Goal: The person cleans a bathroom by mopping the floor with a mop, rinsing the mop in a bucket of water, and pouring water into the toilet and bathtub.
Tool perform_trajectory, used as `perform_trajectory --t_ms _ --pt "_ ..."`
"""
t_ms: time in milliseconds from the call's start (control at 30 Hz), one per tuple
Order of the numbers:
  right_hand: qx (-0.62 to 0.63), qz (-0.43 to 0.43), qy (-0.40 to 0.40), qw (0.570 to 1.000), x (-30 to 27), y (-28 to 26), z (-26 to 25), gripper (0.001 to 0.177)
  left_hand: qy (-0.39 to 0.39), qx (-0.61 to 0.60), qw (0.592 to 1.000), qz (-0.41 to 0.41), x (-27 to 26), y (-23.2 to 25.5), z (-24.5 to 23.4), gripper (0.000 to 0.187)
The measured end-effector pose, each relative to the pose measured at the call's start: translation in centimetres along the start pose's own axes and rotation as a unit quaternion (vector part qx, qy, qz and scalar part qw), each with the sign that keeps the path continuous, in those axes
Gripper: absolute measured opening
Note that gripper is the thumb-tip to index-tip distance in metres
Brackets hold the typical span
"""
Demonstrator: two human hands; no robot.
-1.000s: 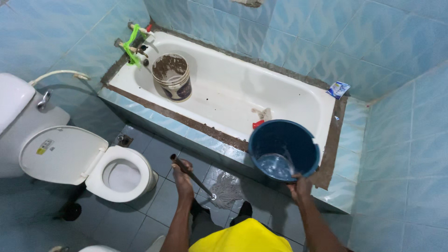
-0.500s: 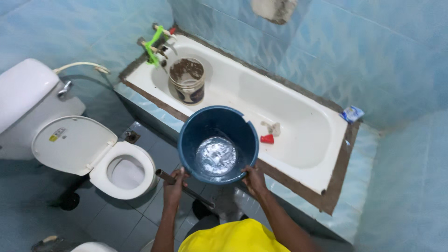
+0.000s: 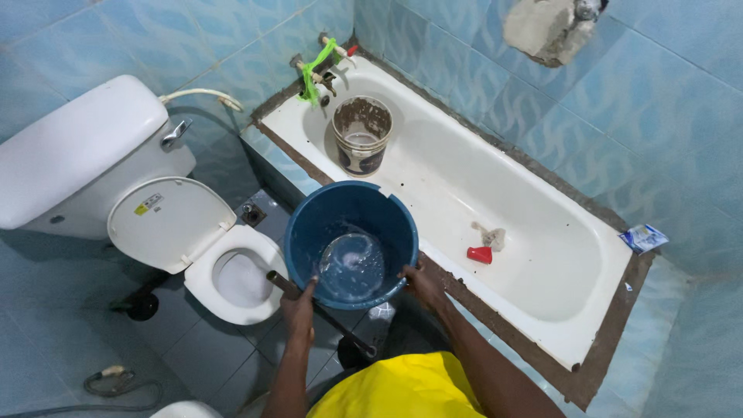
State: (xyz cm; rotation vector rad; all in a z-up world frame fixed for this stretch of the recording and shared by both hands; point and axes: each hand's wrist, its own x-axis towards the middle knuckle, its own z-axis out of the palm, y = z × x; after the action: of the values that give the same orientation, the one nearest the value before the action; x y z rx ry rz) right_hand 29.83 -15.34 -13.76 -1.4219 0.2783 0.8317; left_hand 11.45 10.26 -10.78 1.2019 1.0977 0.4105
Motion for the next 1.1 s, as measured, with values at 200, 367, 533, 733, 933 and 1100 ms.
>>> perform_trajectory --t_ms 200,367,533,733,933,1100 --pt "0.013 0.038 -0.024 0.999 0.9 -4.9 4.3 0.045 0.06 -0.114 0.991 -0.038 4.9 0.2 1.2 0.034" --pt "-0.134 0.046 -0.102 0.985 4.7 -11.0 5.0 0.042 0.053 -0.172 0.983 -0.024 8.7 1.9 1.5 0.029" --pt "-0.154 0.085 -0.076 0.982 14.0 -15.3 4.6 0.042 0.067 -0.161 0.984 0.029 12.7 6.0 1.9 0.024" --pt "-0.127 0.082 -0.084 0.985 28.6 -19.3 6.0 0.046 0.059 -0.169 0.981 0.08 18.3 13.9 3.5 0.015" --pt "-0.071 0.07 -0.055 0.993 46.5 -15.3 5.2 0.047 0.075 -0.133 0.987 0.043 23.1 17.5 7.2 0.015" --pt "0.086 0.092 -0.02 0.992 58.0 -10.4 5.0 0.061 0.163 -0.082 0.982 0.043 26.2 14.2 8.0 0.015"
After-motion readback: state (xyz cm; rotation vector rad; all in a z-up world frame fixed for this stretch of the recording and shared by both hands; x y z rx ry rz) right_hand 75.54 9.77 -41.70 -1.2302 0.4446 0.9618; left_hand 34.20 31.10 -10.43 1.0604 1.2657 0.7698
